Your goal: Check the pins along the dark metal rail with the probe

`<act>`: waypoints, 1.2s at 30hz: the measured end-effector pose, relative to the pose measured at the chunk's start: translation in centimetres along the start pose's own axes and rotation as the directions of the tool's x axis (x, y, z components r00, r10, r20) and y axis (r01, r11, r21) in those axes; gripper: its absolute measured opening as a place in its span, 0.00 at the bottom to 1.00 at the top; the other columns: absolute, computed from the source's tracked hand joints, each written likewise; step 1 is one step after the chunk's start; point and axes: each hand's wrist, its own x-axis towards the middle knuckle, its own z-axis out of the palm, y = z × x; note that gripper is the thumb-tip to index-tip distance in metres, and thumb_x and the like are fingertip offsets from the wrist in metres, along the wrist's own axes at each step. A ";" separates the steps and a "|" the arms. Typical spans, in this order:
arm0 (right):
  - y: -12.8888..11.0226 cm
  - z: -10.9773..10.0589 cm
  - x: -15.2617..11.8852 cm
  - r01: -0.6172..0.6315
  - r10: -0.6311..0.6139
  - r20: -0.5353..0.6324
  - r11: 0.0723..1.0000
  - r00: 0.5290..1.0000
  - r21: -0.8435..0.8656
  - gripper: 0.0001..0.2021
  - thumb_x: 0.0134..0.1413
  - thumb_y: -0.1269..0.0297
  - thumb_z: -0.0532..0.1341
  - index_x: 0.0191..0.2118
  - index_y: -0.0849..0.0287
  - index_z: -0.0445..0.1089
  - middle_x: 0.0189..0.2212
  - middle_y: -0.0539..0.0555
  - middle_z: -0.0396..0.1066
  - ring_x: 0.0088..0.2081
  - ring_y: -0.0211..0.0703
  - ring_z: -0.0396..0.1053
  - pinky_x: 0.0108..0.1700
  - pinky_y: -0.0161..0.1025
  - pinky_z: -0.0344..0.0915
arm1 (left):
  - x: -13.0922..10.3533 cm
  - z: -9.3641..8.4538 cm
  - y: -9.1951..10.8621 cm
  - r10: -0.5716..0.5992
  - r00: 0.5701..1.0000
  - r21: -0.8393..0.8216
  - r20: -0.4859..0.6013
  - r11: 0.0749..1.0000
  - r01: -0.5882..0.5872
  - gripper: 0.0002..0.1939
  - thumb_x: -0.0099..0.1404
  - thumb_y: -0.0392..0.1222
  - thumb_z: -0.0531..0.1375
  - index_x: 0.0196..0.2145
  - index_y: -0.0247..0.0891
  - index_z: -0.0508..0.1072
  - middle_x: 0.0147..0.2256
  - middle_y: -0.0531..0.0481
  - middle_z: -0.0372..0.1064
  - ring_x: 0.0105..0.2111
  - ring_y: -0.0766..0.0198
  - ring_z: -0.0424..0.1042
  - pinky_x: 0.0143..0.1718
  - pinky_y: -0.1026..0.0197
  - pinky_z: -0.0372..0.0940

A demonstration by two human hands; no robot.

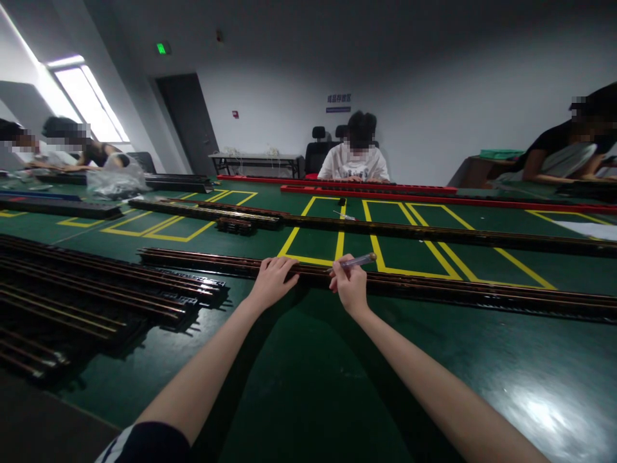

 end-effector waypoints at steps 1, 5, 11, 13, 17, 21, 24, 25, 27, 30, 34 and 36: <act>0.0 0.0 0.0 0.001 -0.001 0.005 1.000 1.000 -0.004 0.22 0.52 0.40 0.52 0.28 0.58 0.59 0.21 0.50 0.64 0.16 0.36 0.64 0.16 0.34 0.63 | 0.0 0.0 0.0 0.000 1.000 -0.001 -0.003 1.000 0.000 0.15 0.64 0.44 0.51 0.48 0.42 0.66 0.47 0.46 0.69 0.49 0.56 0.65 0.52 0.50 0.52; -0.1 -0.2 -0.1 0.000 0.000 0.015 1.000 1.000 -0.013 0.23 0.52 0.40 0.52 0.28 0.57 0.59 0.21 0.50 0.64 0.16 0.36 0.64 0.16 0.34 0.63 | 0.0 0.0 0.0 -0.003 1.000 -0.002 -0.005 1.000 0.003 0.15 0.64 0.44 0.50 0.48 0.41 0.66 0.47 0.46 0.69 0.49 0.56 0.65 0.52 0.50 0.52; 0.2 -0.3 -0.1 0.028 -0.026 0.049 0.999 0.998 -0.036 0.21 0.54 0.43 0.52 0.28 0.57 0.59 0.20 0.49 0.63 0.16 0.36 0.64 0.15 0.34 0.60 | 0.0 -0.1 0.3 -0.011 1.000 0.009 0.008 1.000 0.011 0.16 0.64 0.43 0.51 0.48 0.41 0.66 0.47 0.46 0.69 0.49 0.55 0.64 0.52 0.50 0.52; 0.3 -0.4 0.0 0.033 -0.030 0.071 0.999 0.997 -0.036 0.20 0.54 0.44 0.53 0.28 0.58 0.59 0.20 0.49 0.64 0.16 0.36 0.64 0.15 0.33 0.59 | 0.1 -0.1 0.4 -0.013 1.000 0.008 0.009 1.000 0.013 0.16 0.64 0.42 0.50 0.49 0.41 0.66 0.47 0.46 0.68 0.49 0.55 0.64 0.52 0.50 0.52; 0.1 -1.0 0.0 0.040 -0.035 0.147 0.999 0.988 -0.032 0.19 0.54 0.45 0.54 0.28 0.58 0.60 0.21 0.49 0.64 0.17 0.35 0.64 0.15 0.32 0.60 | 0.0 0.0 0.5 -0.011 1.000 0.019 0.006 1.000 0.011 0.17 0.65 0.42 0.50 0.50 0.40 0.65 0.47 0.45 0.68 0.48 0.55 0.64 0.52 0.49 0.52; -0.2 -1.5 0.0 0.054 -0.043 0.179 0.997 0.983 -0.052 0.19 0.53 0.45 0.55 0.28 0.58 0.61 0.22 0.50 0.67 0.17 0.35 0.65 0.15 0.32 0.61 | 0.0 0.1 0.5 0.012 1.000 0.029 -0.010 0.999 -0.012 0.18 0.65 0.41 0.49 0.52 0.41 0.65 0.45 0.45 0.68 0.47 0.55 0.65 0.52 0.49 0.52; -0.2 -1.6 -0.1 0.049 -0.041 0.162 0.998 0.986 -0.050 0.19 0.53 0.45 0.55 0.28 0.58 0.62 0.23 0.51 0.68 0.17 0.36 0.65 0.15 0.32 0.61 | 0.0 0.1 0.5 0.026 1.000 0.016 -0.012 1.000 -0.026 0.17 0.64 0.40 0.50 0.49 0.41 0.67 0.45 0.45 0.68 0.47 0.56 0.64 0.52 0.49 0.53; -0.2 -1.6 -0.1 0.045 -0.037 0.160 0.998 0.986 -0.046 0.19 0.53 0.45 0.55 0.28 0.58 0.62 0.23 0.51 0.68 0.17 0.36 0.65 0.15 0.32 0.61 | 0.0 0.1 0.4 0.024 1.000 0.009 -0.013 1.000 -0.024 0.16 0.64 0.40 0.50 0.49 0.41 0.68 0.45 0.45 0.68 0.47 0.55 0.64 0.51 0.49 0.53; -0.2 -1.6 -0.2 0.037 -0.030 0.153 0.998 0.988 -0.042 0.19 0.53 0.45 0.55 0.29 0.58 0.63 0.23 0.51 0.68 0.18 0.36 0.65 0.16 0.32 0.62 | 0.1 0.1 0.3 0.021 1.000 -0.017 -0.017 1.000 -0.022 0.16 0.63 0.39 0.50 0.48 0.41 0.68 0.44 0.45 0.68 0.47 0.56 0.64 0.51 0.49 0.53; 0.0 -1.7 -0.3 0.030 -0.022 0.144 0.998 0.989 -0.052 0.19 0.53 0.45 0.55 0.30 0.58 0.64 0.24 0.52 0.69 0.18 0.35 0.66 0.16 0.32 0.63 | 0.3 0.2 0.0 0.014 1.000 -0.086 -0.008 0.996 -0.015 0.15 0.62 0.39 0.51 0.47 0.42 0.69 0.43 0.47 0.68 0.46 0.57 0.64 0.51 0.49 0.53; 0.2 -1.8 -0.3 0.028 -0.016 0.151 0.997 0.988 -0.074 0.18 0.55 0.47 0.55 0.30 0.58 0.64 0.25 0.52 0.70 0.18 0.35 0.66 0.16 0.32 0.63 | 0.5 0.1 -0.3 -0.031 0.999 -0.158 0.024 0.987 0.035 0.15 0.61 0.40 0.53 0.45 0.43 0.70 0.41 0.48 0.67 0.45 0.57 0.65 0.51 0.48 0.52; 0.3 -1.8 -0.3 0.032 -0.019 0.155 0.996 0.988 -0.081 0.17 0.56 0.48 0.54 0.30 0.58 0.64 0.25 0.52 0.70 0.18 0.35 0.66 0.16 0.32 0.62 | 0.6 0.0 -0.4 -0.044 0.998 -0.181 0.040 0.982 0.051 0.15 0.60 0.41 0.53 0.44 0.43 0.71 0.40 0.49 0.67 0.45 0.57 0.64 0.51 0.47 0.51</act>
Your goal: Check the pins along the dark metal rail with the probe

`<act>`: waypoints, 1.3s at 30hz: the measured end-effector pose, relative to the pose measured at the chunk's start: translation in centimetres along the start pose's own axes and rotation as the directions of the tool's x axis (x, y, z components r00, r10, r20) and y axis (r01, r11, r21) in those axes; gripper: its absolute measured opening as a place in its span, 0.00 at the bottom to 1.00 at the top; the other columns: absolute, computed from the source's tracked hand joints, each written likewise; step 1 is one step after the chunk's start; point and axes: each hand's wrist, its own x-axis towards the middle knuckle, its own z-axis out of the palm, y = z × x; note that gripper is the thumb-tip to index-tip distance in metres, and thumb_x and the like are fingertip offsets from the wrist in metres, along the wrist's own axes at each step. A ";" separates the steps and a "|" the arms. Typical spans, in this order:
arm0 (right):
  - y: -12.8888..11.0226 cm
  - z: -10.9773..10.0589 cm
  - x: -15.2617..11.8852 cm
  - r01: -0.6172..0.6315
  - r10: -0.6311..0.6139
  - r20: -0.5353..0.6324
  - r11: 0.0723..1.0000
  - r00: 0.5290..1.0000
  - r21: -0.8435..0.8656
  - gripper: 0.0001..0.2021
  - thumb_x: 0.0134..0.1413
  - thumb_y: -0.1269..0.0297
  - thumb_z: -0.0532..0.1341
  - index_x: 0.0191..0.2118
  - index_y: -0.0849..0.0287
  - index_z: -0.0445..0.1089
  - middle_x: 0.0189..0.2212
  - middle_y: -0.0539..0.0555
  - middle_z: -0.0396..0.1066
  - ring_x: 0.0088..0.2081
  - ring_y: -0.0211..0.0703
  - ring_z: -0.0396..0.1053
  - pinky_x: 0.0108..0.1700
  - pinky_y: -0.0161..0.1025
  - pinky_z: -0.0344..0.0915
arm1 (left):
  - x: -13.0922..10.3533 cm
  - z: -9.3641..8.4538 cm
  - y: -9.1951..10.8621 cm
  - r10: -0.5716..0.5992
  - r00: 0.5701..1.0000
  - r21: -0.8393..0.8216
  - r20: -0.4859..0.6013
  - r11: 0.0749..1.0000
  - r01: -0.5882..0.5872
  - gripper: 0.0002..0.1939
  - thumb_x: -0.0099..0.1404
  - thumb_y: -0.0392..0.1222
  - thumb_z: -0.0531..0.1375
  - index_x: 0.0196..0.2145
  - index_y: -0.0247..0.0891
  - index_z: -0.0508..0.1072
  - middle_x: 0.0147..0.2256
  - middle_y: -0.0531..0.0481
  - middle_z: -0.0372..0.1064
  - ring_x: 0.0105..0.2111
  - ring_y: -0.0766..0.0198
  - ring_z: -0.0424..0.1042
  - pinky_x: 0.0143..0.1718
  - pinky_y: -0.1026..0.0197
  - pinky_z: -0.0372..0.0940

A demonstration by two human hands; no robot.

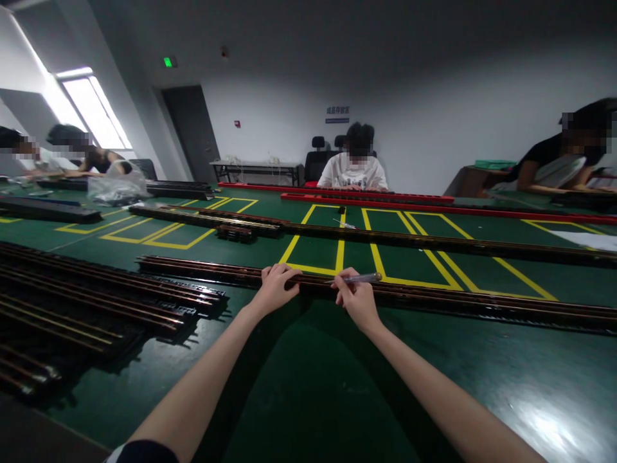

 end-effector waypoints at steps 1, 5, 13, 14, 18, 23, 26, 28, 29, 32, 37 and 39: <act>0.0 0.0 0.0 0.001 -0.001 -0.002 1.000 1.000 -0.003 0.17 0.56 0.48 0.54 0.30 0.58 0.64 0.25 0.52 0.70 0.18 0.35 0.66 0.16 0.32 0.62 | 0.0 -0.1 0.0 -0.007 1.000 -0.006 0.004 1.000 0.007 0.15 0.59 0.41 0.54 0.44 0.43 0.71 0.40 0.49 0.67 0.45 0.57 0.64 0.50 0.47 0.51; -0.1 0.2 -0.2 0.010 -0.010 -0.004 1.000 1.000 -0.014 0.18 0.56 0.47 0.53 0.30 0.58 0.63 0.25 0.53 0.71 0.17 0.36 0.66 0.15 0.32 0.61 | -0.1 -0.3 0.0 -0.025 1.000 -0.011 -0.001 1.000 0.025 0.14 0.58 0.40 0.55 0.42 0.44 0.73 0.39 0.50 0.68 0.44 0.57 0.64 0.49 0.47 0.51; -0.2 0.3 -0.5 0.029 -0.028 0.032 1.000 0.999 -0.013 0.18 0.56 0.46 0.53 0.30 0.58 0.64 0.24 0.52 0.70 0.18 0.37 0.67 0.16 0.34 0.64 | -0.4 -0.2 -1.3 -0.018 1.000 -0.027 -0.012 0.999 0.018 0.14 0.58 0.42 0.55 0.42 0.46 0.73 0.39 0.51 0.69 0.44 0.58 0.64 0.49 0.49 0.50; -0.2 0.3 -0.5 0.029 -0.029 0.030 1.000 0.999 -0.007 0.18 0.56 0.46 0.53 0.30 0.58 0.64 0.24 0.52 0.70 0.18 0.37 0.67 0.16 0.33 0.64 | -0.4 -0.3 -1.5 -0.020 1.000 -0.028 -0.008 0.999 0.020 0.14 0.58 0.42 0.55 0.42 0.46 0.73 0.39 0.51 0.69 0.44 0.57 0.64 0.50 0.49 0.50; 0.1 0.4 -0.5 0.036 -0.036 0.005 0.999 0.999 0.014 0.18 0.56 0.48 0.53 0.30 0.58 0.64 0.23 0.52 0.69 0.17 0.36 0.67 0.16 0.32 0.64 | -0.3 -0.8 -1.6 -0.031 0.999 -0.029 0.025 0.999 0.032 0.15 0.58 0.43 0.54 0.43 0.45 0.72 0.40 0.51 0.68 0.45 0.57 0.64 0.51 0.48 0.50; 0.2 0.7 -0.5 0.038 -0.037 -0.033 0.999 0.999 0.029 0.17 0.57 0.48 0.53 0.30 0.58 0.64 0.23 0.51 0.69 0.17 0.35 0.67 0.15 0.32 0.63 | -0.3 -1.0 -1.0 -0.041 0.999 0.015 0.034 0.999 0.040 0.14 0.58 0.43 0.54 0.42 0.43 0.71 0.39 0.49 0.66 0.45 0.56 0.64 0.51 0.46 0.50; 0.2 0.8 -0.6 0.045 -0.043 -0.042 0.998 0.998 0.038 0.17 0.57 0.49 0.53 0.29 0.58 0.64 0.23 0.50 0.68 0.17 0.35 0.66 0.15 0.31 0.63 | -0.3 -1.0 -0.8 -0.040 0.999 0.048 0.030 0.998 0.039 0.14 0.57 0.43 0.54 0.41 0.43 0.70 0.38 0.49 0.66 0.44 0.55 0.64 0.51 0.46 0.50; 0.2 0.7 -0.6 0.044 -0.042 -0.052 0.998 0.998 0.040 0.17 0.57 0.49 0.53 0.29 0.58 0.64 0.23 0.50 0.68 0.17 0.34 0.66 0.15 0.31 0.62 | -0.2 -1.0 -0.9 -0.039 0.998 0.057 0.040 0.998 0.036 0.14 0.57 0.43 0.54 0.42 0.43 0.70 0.38 0.48 0.65 0.44 0.55 0.64 0.51 0.47 0.51; 0.3 0.7 -0.6 0.042 -0.039 -0.059 0.998 0.998 0.040 0.17 0.57 0.48 0.53 0.29 0.58 0.64 0.23 0.50 0.68 0.17 0.34 0.66 0.15 0.31 0.62 | -0.2 -1.0 -0.9 -0.036 0.998 0.058 0.048 0.998 0.034 0.14 0.58 0.43 0.54 0.42 0.43 0.70 0.38 0.48 0.65 0.44 0.55 0.64 0.51 0.47 0.51; 0.5 0.6 -0.6 0.030 -0.027 -0.074 0.999 0.997 0.036 0.18 0.56 0.47 0.53 0.29 0.58 0.63 0.23 0.50 0.68 0.16 0.34 0.65 0.14 0.31 0.62 | -0.1 -1.2 -1.1 -0.032 0.997 0.060 0.067 0.998 0.028 0.14 0.58 0.43 0.54 0.42 0.43 0.70 0.38 0.49 0.65 0.43 0.55 0.64 0.50 0.47 0.51; 0.4 0.1 -0.9 0.011 -0.007 -0.098 0.999 0.995 0.040 0.19 0.55 0.45 0.53 0.29 0.58 0.63 0.23 0.51 0.68 0.16 0.35 0.65 0.14 0.32 0.62 | -0.1 -1.5 -0.7 -0.035 0.996 0.082 0.084 0.996 0.028 0.15 0.58 0.42 0.53 0.42 0.41 0.70 0.39 0.47 0.65 0.44 0.54 0.64 0.50 0.46 0.50; 0.2 -0.1 -0.9 0.004 0.000 -0.099 0.999 0.995 0.033 0.19 0.55 0.45 0.53 0.29 0.58 0.63 0.23 0.51 0.68 0.17 0.35 0.66 0.15 0.32 0.63 | -0.3 -1.4 -0.4 -0.025 0.997 0.104 0.076 0.994 0.017 0.15 0.58 0.42 0.52 0.43 0.40 0.69 0.40 0.46 0.66 0.45 0.54 0.64 0.51 0.46 0.50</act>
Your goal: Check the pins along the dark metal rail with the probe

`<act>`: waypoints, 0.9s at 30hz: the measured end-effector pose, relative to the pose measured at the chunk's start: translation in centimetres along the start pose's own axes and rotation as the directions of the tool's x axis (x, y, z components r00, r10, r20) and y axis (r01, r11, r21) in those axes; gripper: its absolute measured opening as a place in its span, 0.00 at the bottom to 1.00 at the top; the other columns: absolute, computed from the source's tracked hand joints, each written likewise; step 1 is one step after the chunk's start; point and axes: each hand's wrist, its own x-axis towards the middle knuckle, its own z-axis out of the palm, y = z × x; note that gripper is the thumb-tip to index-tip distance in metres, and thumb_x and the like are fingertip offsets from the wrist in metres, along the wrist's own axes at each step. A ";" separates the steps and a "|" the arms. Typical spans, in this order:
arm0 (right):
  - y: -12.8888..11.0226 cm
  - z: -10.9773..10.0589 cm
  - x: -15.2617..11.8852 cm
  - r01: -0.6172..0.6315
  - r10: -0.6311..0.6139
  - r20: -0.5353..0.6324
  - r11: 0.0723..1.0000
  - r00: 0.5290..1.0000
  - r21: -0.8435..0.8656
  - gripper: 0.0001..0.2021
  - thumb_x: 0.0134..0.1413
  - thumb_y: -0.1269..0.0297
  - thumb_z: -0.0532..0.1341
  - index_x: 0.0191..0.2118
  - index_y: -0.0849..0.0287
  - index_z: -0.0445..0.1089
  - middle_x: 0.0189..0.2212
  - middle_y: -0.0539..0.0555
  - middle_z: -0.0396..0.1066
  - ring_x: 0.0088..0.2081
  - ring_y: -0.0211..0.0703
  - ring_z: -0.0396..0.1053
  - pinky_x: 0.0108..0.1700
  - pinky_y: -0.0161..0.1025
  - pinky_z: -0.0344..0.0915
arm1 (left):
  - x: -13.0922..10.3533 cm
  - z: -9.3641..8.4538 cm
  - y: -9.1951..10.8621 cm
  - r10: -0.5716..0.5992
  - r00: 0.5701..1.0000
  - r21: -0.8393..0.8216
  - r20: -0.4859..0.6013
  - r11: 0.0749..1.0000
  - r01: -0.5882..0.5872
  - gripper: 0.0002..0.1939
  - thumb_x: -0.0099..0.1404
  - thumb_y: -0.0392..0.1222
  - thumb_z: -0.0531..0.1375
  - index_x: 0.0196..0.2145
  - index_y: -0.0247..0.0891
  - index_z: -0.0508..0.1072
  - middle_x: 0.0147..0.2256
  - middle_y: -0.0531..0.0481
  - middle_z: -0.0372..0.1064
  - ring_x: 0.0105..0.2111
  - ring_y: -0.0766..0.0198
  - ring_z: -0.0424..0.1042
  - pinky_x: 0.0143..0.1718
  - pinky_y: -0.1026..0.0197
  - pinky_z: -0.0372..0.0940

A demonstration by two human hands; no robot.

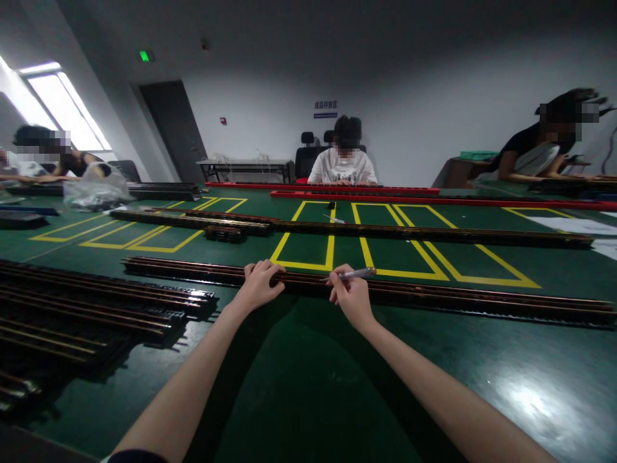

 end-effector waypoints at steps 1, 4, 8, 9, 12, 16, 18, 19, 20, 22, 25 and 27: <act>-0.1 0.0 0.0 -0.003 0.003 0.000 1.000 1.000 -0.005 0.19 0.55 0.45 0.53 0.29 0.58 0.63 0.23 0.51 0.68 0.17 0.35 0.66 0.15 0.33 0.63 | -0.2 0.1 0.2 0.005 1.000 0.018 -0.013 1.000 -0.005 0.15 0.59 0.41 0.52 0.43 0.40 0.69 0.41 0.45 0.66 0.46 0.54 0.64 0.51 0.46 0.50; 0.0 0.0 0.0 0.002 -0.002 -0.032 1.000 0.999 0.000 0.20 0.54 0.44 0.53 0.29 0.58 0.63 0.22 0.51 0.67 0.17 0.36 0.65 0.15 0.33 0.63 | -0.7 0.4 0.7 0.021 0.998 0.079 -0.062 0.997 -0.016 0.18 0.60 0.40 0.50 0.47 0.38 0.67 0.44 0.43 0.67 0.48 0.54 0.64 0.52 0.47 0.50; 0.1 0.3 0.1 0.008 -0.006 -0.083 1.000 0.997 0.029 0.21 0.54 0.43 0.53 0.27 0.58 0.63 0.20 0.49 0.65 0.15 0.35 0.63 0.15 0.33 0.62 | -1.0 0.9 1.3 0.076 0.989 0.127 -0.125 0.990 -0.060 0.20 0.61 0.40 0.50 0.51 0.39 0.64 0.49 0.42 0.66 0.50 0.53 0.63 0.52 0.47 0.49; 0.0 0.3 0.1 0.003 0.000 -0.087 0.999 0.996 0.036 0.21 0.54 0.43 0.53 0.27 0.58 0.63 0.20 0.49 0.65 0.15 0.35 0.63 0.15 0.32 0.62 | -1.0 1.1 1.4 0.095 0.987 0.132 -0.129 0.988 -0.077 0.20 0.61 0.40 0.50 0.52 0.40 0.64 0.49 0.42 0.66 0.50 0.54 0.63 0.52 0.47 0.49; -0.4 0.1 0.0 -0.015 0.022 -0.107 0.998 0.994 0.061 0.21 0.54 0.43 0.53 0.27 0.59 0.62 0.20 0.50 0.65 0.16 0.35 0.64 0.15 0.32 0.62 | -0.8 1.3 1.7 0.150 0.983 0.130 -0.109 0.982 -0.135 0.20 0.62 0.42 0.50 0.53 0.40 0.64 0.50 0.43 0.66 0.51 0.55 0.64 0.54 0.47 0.49; -0.8 0.0 0.0 -0.034 0.047 -0.138 0.995 0.989 0.092 0.22 0.53 0.43 0.53 0.28 0.59 0.61 0.21 0.50 0.64 0.15 0.34 0.64 0.14 0.31 0.62 | -0.7 1.3 1.7 0.135 0.990 0.091 -0.048 0.987 -0.130 0.21 0.65 0.45 0.49 0.55 0.40 0.62 0.51 0.44 0.66 0.52 0.55 0.63 0.54 0.48 0.49; -0.9 0.0 0.0 -0.040 0.052 -0.129 0.995 0.990 0.095 0.22 0.53 0.43 0.53 0.28 0.59 0.61 0.21 0.50 0.64 0.16 0.34 0.64 0.14 0.31 0.61 | -0.6 1.2 1.7 0.119 0.993 0.084 -0.026 0.990 -0.117 0.21 0.65 0.46 0.49 0.54 0.40 0.62 0.51 0.44 0.67 0.52 0.55 0.62 0.54 0.47 0.50; -0.9 0.0 0.0 -0.041 0.052 -0.117 0.995 0.992 0.092 0.22 0.53 0.43 0.53 0.28 0.59 0.61 0.21 0.50 0.64 0.16 0.34 0.64 0.14 0.31 0.61 | -0.6 1.2 1.7 0.111 0.993 0.088 -0.025 0.990 -0.109 0.20 0.65 0.46 0.49 0.53 0.40 0.63 0.50 0.44 0.67 0.51 0.54 0.62 0.54 0.47 0.50; -0.9 0.0 0.0 -0.040 0.049 -0.102 0.995 0.994 0.086 0.21 0.53 0.43 0.53 0.28 0.59 0.61 0.21 0.50 0.64 0.16 0.34 0.63 0.14 0.31 0.61 | -0.5 1.2 1.8 0.104 0.994 0.094 -0.029 0.990 -0.101 0.20 0.65 0.47 0.49 0.52 0.40 0.64 0.50 0.44 0.67 0.51 0.54 0.63 0.53 0.47 0.50; -0.9 0.0 0.0 -0.033 0.038 -0.071 0.997 0.997 0.071 0.21 0.53 0.43 0.53 0.27 0.59 0.61 0.21 0.49 0.63 0.16 0.34 0.63 0.14 0.31 0.60 | -0.5 1.2 2.0 0.094 0.994 0.112 -0.047 0.990 -0.089 0.19 0.65 0.48 0.49 0.50 0.40 0.65 0.49 0.44 0.68 0.50 0.53 0.63 0.52 0.47 0.51; -0.9 -0.1 0.0 -0.026 0.029 -0.056 0.998 0.998 0.057 0.21 0.53 0.43 0.53 0.27 0.58 0.60 0.20 0.49 0.63 0.16 0.34 0.63 0.14 0.31 0.60 | -0.3 1.3 2.4 0.081 0.994 0.140 -0.077 0.988 -0.070 0.19 0.64 0.50 0.50 0.48 0.39 0.67 0.48 0.44 0.69 0.49 0.52 0.64 0.51 0.47 0.53; -0.9 -0.1 0.0 -0.029 0.032 -0.055 0.998 0.998 0.056 0.21 0.53 0.42 0.53 0.27 0.58 0.60 0.20 0.49 0.63 0.16 0.34 0.63 0.14 0.31 0.60 | -0.2 1.4 2.6 0.073 0.994 0.157 -0.086 0.986 -0.059 0.18 0.63 0.49 0.51 0.47 0.39 0.67 0.46 0.43 0.69 0.48 0.52 0.65 0.51 0.48 0.53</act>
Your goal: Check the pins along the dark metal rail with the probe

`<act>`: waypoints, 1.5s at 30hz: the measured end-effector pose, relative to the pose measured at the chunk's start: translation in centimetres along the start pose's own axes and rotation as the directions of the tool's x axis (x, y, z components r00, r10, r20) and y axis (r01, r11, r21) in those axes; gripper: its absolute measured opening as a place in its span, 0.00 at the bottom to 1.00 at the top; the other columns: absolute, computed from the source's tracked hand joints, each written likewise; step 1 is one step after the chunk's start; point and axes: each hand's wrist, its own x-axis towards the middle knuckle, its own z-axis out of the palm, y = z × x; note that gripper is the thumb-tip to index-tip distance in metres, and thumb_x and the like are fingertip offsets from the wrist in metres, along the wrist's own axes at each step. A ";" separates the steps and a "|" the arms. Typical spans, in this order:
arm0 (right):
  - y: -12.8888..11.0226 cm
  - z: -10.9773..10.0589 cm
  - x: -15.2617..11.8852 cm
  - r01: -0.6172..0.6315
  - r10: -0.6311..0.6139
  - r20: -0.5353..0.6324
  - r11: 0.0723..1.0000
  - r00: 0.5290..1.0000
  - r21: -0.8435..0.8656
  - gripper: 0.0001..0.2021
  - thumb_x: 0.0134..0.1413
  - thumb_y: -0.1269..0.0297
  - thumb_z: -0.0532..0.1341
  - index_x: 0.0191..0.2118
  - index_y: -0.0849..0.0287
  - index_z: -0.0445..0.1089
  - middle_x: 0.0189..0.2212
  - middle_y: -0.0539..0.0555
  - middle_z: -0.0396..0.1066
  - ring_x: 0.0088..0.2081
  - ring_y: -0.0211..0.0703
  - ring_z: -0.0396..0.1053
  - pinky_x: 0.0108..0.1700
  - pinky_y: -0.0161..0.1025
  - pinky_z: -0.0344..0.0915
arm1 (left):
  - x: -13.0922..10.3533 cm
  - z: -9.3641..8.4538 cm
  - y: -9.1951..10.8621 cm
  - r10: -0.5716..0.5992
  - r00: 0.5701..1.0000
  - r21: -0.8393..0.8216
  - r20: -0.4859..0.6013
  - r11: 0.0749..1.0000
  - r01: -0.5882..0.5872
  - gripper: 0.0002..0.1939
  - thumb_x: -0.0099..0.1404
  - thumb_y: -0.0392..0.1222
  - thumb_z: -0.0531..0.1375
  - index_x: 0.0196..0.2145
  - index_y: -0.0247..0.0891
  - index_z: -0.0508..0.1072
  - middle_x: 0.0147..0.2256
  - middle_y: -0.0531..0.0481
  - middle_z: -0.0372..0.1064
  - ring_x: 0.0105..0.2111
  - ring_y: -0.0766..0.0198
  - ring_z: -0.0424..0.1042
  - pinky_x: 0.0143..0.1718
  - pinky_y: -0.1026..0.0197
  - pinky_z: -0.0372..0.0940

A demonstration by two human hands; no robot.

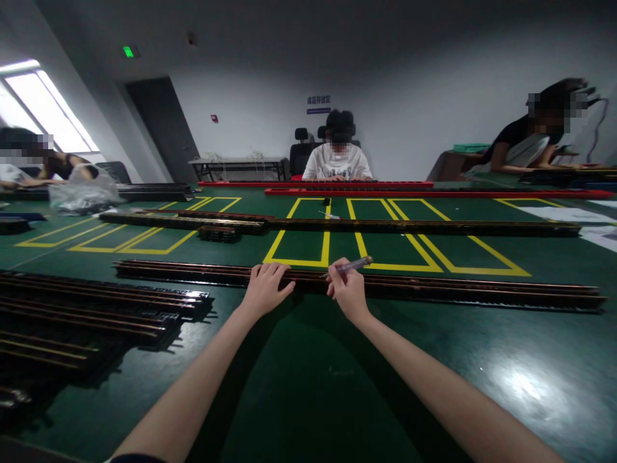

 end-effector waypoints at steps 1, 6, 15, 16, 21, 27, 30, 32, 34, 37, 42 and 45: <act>0.0 0.0 0.0 -0.003 0.003 0.002 1.000 1.000 0.000 0.21 0.53 0.42 0.53 0.28 0.58 0.60 0.20 0.49 0.63 0.16 0.34 0.63 0.14 0.32 0.60 | 0.0 0.0 0.1 -0.004 1.000 0.009 -0.002 1.000 0.004 0.18 0.63 0.49 0.51 0.47 0.38 0.68 0.46 0.43 0.69 0.48 0.52 0.65 0.50 0.48 0.54; 0.1 0.0 0.0 -0.012 0.012 -0.001 1.000 1.000 -0.008 0.22 0.52 0.41 0.53 0.28 0.58 0.61 0.21 0.49 0.63 0.17 0.35 0.62 0.15 0.33 0.61 | 0.1 0.0 0.6 -0.017 1.000 0.064 -0.013 0.998 0.018 0.17 0.63 0.47 0.51 0.45 0.36 0.68 0.45 0.42 0.70 0.46 0.52 0.65 0.49 0.48 0.55; -0.2 -0.2 -0.1 -0.002 0.002 -0.002 0.999 1.000 -0.051 0.22 0.53 0.41 0.52 0.28 0.59 0.61 0.21 0.50 0.64 0.17 0.35 0.64 0.16 0.33 0.62 | 0.2 -0.1 1.1 -0.005 1.000 0.110 -0.027 0.994 0.008 0.16 0.63 0.47 0.50 0.43 0.36 0.69 0.43 0.41 0.71 0.44 0.50 0.66 0.48 0.47 0.56; -0.2 -0.2 -0.1 0.000 0.000 -0.005 0.998 1.000 -0.055 0.22 0.53 0.41 0.52 0.28 0.58 0.61 0.21 0.50 0.64 0.17 0.35 0.64 0.16 0.33 0.62 | 0.2 -0.1 1.1 -0.001 1.000 0.109 -0.030 0.994 0.004 0.16 0.63 0.46 0.50 0.43 0.36 0.69 0.43 0.41 0.71 0.44 0.50 0.66 0.48 0.47 0.56; -0.4 -0.2 -0.1 -0.008 0.007 -0.019 0.998 1.000 -0.057 0.23 0.52 0.40 0.52 0.28 0.58 0.61 0.21 0.51 0.66 0.16 0.36 0.64 0.15 0.34 0.63 | 0.2 0.0 1.2 0.024 0.998 0.090 -0.054 0.996 -0.020 0.15 0.63 0.44 0.50 0.43 0.37 0.69 0.43 0.42 0.71 0.44 0.51 0.66 0.48 0.47 0.55; -0.3 0.0 -0.1 -0.005 0.006 0.012 1.000 1.000 -0.030 0.22 0.52 0.42 0.53 0.29 0.59 0.62 0.23 0.52 0.67 0.17 0.35 0.65 0.15 0.33 0.63 | 0.1 0.0 1.3 0.039 0.998 0.064 -0.053 0.997 -0.036 0.15 0.62 0.39 0.49 0.44 0.36 0.69 0.45 0.42 0.71 0.46 0.52 0.66 0.51 0.47 0.53; -0.3 0.1 -0.1 -0.002 0.004 0.048 1.000 0.999 -0.030 0.20 0.53 0.44 0.54 0.29 0.59 0.62 0.23 0.52 0.68 0.17 0.35 0.65 0.15 0.33 0.63 | 0.0 0.0 1.2 0.050 0.997 0.065 -0.052 0.997 -0.047 0.16 0.62 0.37 0.48 0.45 0.36 0.69 0.45 0.43 0.71 0.46 0.53 0.66 0.51 0.48 0.53; -0.3 0.1 -0.1 0.001 0.001 0.060 0.999 0.998 -0.034 0.20 0.53 0.44 0.54 0.29 0.59 0.63 0.24 0.52 0.68 0.17 0.35 0.65 0.15 0.32 0.63 | 0.0 0.0 1.2 0.068 0.996 0.070 -0.052 0.995 -0.064 0.17 0.63 0.35 0.47 0.45 0.36 0.69 0.46 0.43 0.71 0.46 0.54 0.66 0.51 0.48 0.53; -0.3 0.1 -0.1 0.003 0.000 0.065 0.999 0.998 -0.041 0.20 0.53 0.44 0.54 0.30 0.59 0.63 0.24 0.52 0.69 0.17 0.35 0.65 0.16 0.33 0.63 | 0.0 0.0 1.3 0.081 0.996 0.071 -0.045 0.994 -0.078 0.17 0.63 0.34 0.47 0.47 0.36 0.69 0.47 0.43 0.70 0.47 0.54 0.66 0.51 0.48 0.53; -0.3 0.1 -0.1 0.006 -0.002 0.066 0.999 0.998 -0.052 0.21 0.53 0.43 0.53 0.30 0.59 0.63 0.24 0.53 0.69 0.17 0.35 0.65 0.16 0.33 0.64 | 0.0 -0.2 1.5 0.091 0.996 0.068 -0.025 0.994 -0.089 0.19 0.62 0.32 0.47 0.49 0.37 0.68 0.49 0.43 0.69 0.49 0.53 0.65 0.52 0.47 0.52; -0.5 0.2 -0.1 0.010 -0.007 0.070 0.999 0.998 -0.053 0.21 0.53 0.43 0.53 0.29 0.59 0.63 0.24 0.53 0.69 0.17 0.35 0.65 0.15 0.34 0.64 | 0.0 -0.3 1.5 0.108 0.994 0.059 -0.017 0.993 -0.107 0.23 0.60 0.28 0.45 0.50 0.38 0.68 0.50 0.44 0.69 0.50 0.54 0.65 0.53 0.47 0.51; -0.6 0.2 -0.2 0.006 -0.001 0.081 0.998 0.997 -0.063 0.22 0.53 0.42 0.53 0.29 0.58 0.63 0.24 0.53 0.69 0.17 0.35 0.65 0.15 0.34 0.64 | 0.0 -0.3 1.3 0.105 0.994 0.047 -0.023 0.994 -0.104 0.24 0.59 0.26 0.45 0.49 0.39 0.68 0.49 0.44 0.69 0.50 0.54 0.65 0.54 0.47 0.51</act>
